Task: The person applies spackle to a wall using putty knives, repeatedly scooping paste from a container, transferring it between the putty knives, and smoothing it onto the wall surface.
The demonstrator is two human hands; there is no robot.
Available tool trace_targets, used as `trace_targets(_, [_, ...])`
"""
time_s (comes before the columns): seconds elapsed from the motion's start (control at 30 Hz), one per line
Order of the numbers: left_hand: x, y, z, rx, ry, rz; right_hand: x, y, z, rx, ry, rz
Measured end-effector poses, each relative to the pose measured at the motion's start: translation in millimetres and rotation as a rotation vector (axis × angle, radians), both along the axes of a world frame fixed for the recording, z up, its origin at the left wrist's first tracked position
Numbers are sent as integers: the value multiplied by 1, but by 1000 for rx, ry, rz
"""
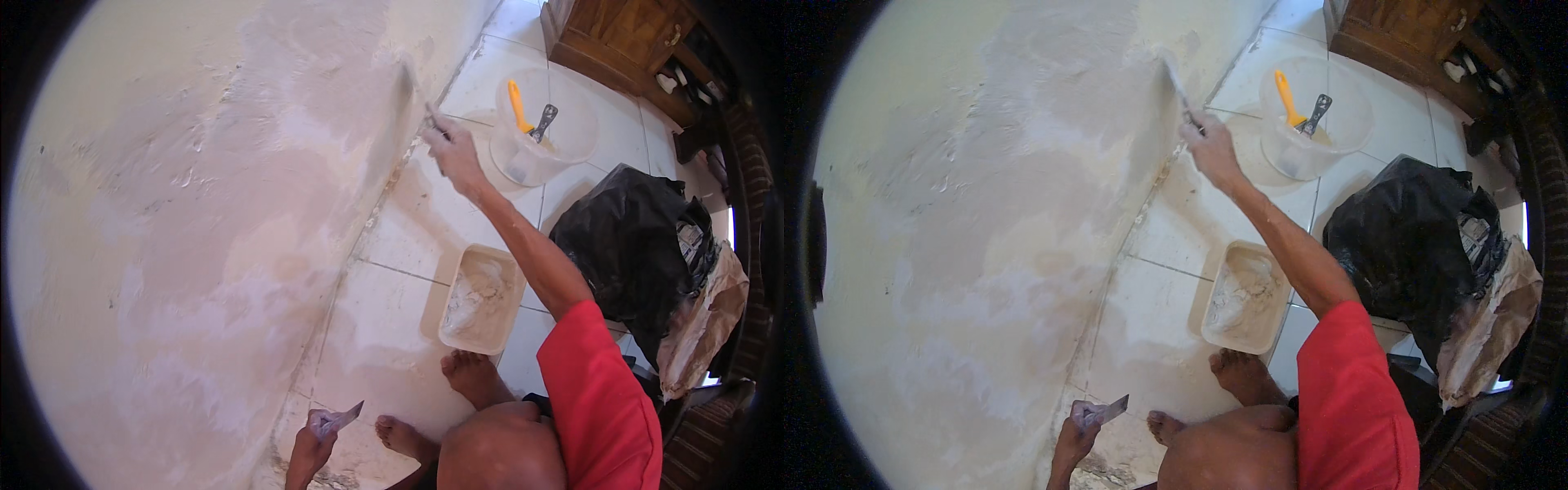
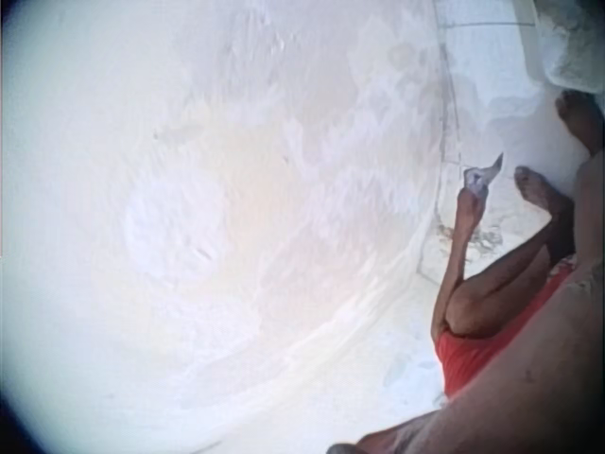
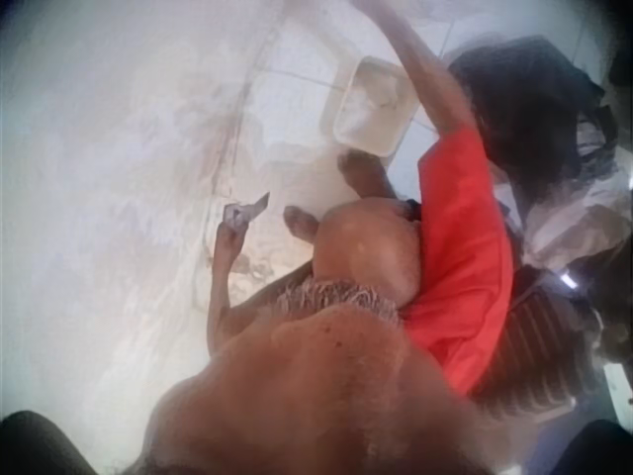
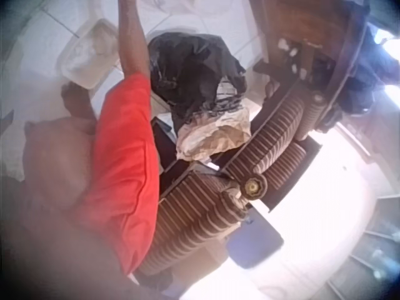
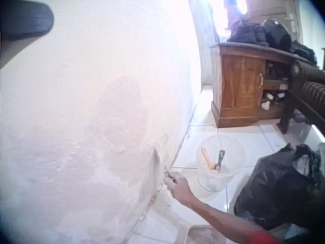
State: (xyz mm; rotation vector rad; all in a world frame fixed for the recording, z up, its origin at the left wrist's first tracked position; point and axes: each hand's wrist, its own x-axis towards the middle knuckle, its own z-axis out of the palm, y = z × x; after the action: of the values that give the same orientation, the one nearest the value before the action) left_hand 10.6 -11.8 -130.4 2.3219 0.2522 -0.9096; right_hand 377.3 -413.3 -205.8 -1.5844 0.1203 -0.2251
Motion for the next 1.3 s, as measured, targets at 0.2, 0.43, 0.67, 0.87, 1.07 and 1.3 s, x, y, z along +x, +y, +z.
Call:
trace_targets(0.2, [4, -8, -2, -5, 1, 16, 82, -63, 9, 160, 22, -114])
trace_targets(0.43, [2, -4, 2, 62, 43, -9, 39, -31, 19, 53, 62, 37])
trace_targets(0.67, [10, -10, -2, -21, -78, -16, -17, -10, -1, -46, 1, -31])
trace_targets(0.87, [4, -9, 1, 8, -2, -2, 78, -65, 7, 22, 20, -169])
trace_targets(1.07, [3, -12, 7, -27, 12, 52, 46, -46, -4, -148, -4, -6])
trace_targets(1.3, [10, -9, 4, -19, -50, -31, 22, -30, 6, -46, -22, -99])
